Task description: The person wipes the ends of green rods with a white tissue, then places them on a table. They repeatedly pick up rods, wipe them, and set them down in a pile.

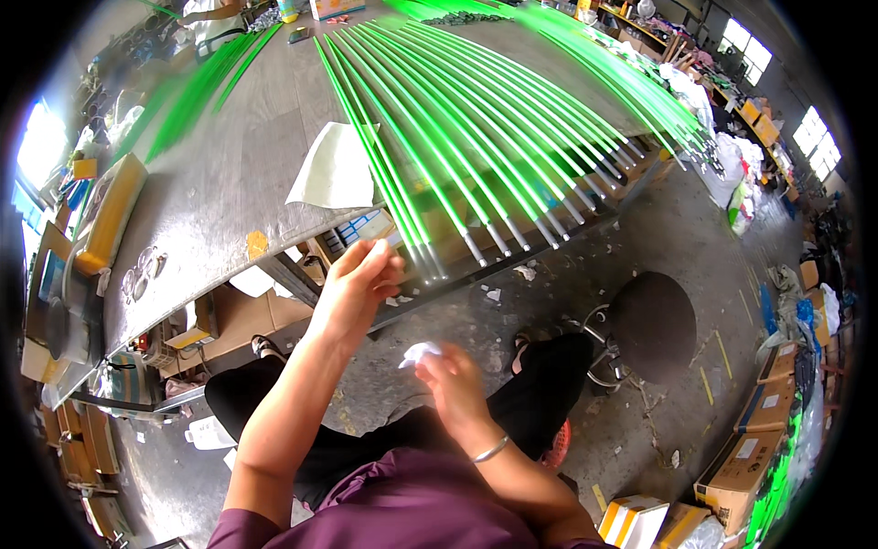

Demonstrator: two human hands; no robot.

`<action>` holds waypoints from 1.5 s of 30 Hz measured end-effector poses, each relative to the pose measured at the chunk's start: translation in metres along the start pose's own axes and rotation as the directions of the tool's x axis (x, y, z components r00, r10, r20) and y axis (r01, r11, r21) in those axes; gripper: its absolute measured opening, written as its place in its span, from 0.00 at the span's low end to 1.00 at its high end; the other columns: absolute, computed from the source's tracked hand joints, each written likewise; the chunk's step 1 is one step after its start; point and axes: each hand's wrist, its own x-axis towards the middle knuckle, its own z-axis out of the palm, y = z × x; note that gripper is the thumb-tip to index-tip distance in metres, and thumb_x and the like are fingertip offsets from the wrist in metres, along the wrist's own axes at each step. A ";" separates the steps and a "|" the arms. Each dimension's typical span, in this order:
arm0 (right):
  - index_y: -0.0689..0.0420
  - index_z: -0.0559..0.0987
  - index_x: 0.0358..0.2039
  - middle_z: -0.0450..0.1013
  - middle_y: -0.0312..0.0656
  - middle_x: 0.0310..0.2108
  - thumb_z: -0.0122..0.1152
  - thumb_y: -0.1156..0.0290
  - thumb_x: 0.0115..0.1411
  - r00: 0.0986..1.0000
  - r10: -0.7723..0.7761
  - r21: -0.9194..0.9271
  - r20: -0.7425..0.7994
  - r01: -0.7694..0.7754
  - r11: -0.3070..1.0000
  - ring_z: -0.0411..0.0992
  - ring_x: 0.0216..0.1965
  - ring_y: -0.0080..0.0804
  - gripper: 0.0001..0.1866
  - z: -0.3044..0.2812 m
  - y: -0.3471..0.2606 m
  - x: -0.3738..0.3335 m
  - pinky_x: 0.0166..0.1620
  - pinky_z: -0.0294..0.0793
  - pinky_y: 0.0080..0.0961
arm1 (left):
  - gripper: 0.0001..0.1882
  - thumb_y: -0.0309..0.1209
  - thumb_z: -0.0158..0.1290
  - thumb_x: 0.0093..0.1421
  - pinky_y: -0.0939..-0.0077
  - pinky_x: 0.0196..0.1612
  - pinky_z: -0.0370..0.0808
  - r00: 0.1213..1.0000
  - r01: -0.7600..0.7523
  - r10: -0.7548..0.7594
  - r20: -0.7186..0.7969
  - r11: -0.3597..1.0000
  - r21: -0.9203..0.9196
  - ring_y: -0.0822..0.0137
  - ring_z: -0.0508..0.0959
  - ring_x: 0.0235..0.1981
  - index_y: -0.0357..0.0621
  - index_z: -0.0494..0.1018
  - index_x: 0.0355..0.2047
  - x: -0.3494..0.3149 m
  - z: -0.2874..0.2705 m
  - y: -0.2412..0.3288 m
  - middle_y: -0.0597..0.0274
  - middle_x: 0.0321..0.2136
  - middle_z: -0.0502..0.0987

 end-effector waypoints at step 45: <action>0.61 0.75 0.40 0.76 0.42 0.35 0.56 0.81 0.57 0.925 -0.004 -0.039 0.381 0.021 0.999 0.74 0.36 0.27 0.10 0.065 -0.046 0.000 0.42 0.74 0.24 | 0.14 0.31 0.54 0.59 0.74 0.41 0.70 0.903 -0.127 0.230 0.362 0.949 -0.287 0.67 0.75 0.34 0.35 0.72 0.42 -0.029 -0.051 0.017 0.58 0.30 0.76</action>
